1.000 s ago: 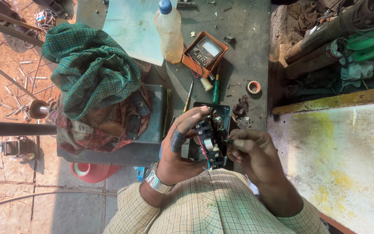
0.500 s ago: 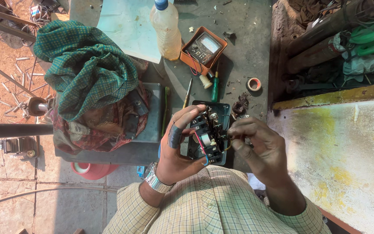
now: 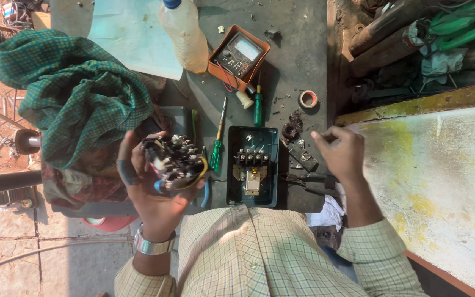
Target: The person works on a small electrical component at a cluttered workbench, using electrical tape to wrap wires, a screwdriver to adjust terminals, and a brush to clean the component. The person also wipes the component with a cloth and handles a plastic bottle.
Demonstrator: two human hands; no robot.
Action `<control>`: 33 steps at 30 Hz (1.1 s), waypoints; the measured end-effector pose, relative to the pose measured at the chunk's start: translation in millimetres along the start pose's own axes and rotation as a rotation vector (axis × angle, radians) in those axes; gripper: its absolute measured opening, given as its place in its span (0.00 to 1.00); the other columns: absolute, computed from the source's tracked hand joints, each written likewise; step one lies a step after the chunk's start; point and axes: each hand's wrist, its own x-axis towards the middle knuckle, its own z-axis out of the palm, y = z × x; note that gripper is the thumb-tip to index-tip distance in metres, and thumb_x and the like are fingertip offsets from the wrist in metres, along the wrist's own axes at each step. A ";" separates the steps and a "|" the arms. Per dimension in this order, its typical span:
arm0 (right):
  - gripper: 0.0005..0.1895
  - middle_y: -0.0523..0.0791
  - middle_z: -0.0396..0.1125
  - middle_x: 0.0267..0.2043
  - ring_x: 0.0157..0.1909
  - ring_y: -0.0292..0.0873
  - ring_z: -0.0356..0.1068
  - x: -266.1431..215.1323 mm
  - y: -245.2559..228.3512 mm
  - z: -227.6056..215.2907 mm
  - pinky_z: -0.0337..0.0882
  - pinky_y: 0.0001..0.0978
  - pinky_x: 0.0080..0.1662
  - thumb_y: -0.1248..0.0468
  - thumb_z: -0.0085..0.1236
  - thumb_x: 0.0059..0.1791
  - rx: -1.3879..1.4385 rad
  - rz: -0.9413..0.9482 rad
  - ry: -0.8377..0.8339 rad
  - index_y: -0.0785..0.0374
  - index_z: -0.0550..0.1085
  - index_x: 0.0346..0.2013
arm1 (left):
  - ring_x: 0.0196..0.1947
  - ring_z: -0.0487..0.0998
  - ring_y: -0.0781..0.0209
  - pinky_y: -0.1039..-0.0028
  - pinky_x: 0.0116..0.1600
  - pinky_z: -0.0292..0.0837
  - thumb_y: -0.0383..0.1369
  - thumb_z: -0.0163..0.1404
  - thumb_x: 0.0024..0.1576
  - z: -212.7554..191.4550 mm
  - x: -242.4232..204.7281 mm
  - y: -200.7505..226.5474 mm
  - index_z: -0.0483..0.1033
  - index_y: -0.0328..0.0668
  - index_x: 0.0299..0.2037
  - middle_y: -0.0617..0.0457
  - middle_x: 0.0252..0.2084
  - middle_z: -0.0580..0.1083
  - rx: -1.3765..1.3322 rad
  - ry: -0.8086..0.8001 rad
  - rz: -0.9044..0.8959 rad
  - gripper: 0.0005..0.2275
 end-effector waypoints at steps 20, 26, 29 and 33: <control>0.22 0.48 0.72 0.29 0.31 0.49 0.75 84.2 -82.0 98.6 0.72 0.44 0.36 0.63 0.66 0.43 0.214 -0.175 0.019 0.61 0.67 0.48 | 0.59 0.76 0.55 0.65 0.61 0.79 0.24 0.72 0.37 -18.7 8.3 -36.6 0.52 0.39 0.74 0.42 0.69 0.67 -0.385 0.090 -0.368 0.52; 0.11 0.48 0.70 0.46 0.41 0.43 0.70 67.6 -74.9 11.5 0.68 0.28 0.41 0.69 0.60 0.54 0.468 -0.523 0.329 0.66 0.76 0.52 | 0.64 0.73 0.58 0.65 0.67 0.75 0.25 0.73 0.37 -10.9 14.1 -33.0 0.54 0.41 0.75 0.45 0.71 0.66 -0.434 -0.087 -0.319 0.52; 0.08 0.48 0.62 0.39 0.30 0.43 0.60 52.3 -92.7 -35.3 0.63 0.30 0.31 0.63 0.56 0.56 0.835 -0.658 0.304 0.63 0.72 0.47 | 0.69 0.70 0.59 0.65 0.72 0.72 0.26 0.73 0.41 -6.4 14.0 -22.1 0.53 0.43 0.75 0.47 0.72 0.65 -0.374 -0.230 -0.280 0.50; 0.08 0.51 0.61 0.35 0.28 0.47 0.65 -9.0 -127.2 -88.5 0.73 0.38 0.27 0.53 0.43 0.60 1.239 -0.957 0.032 0.47 0.67 0.52 | 0.72 0.69 0.58 0.64 0.75 0.69 0.26 0.72 0.46 3.0 6.5 -5.1 0.54 0.44 0.75 0.48 0.74 0.63 -0.359 -0.361 -0.261 0.47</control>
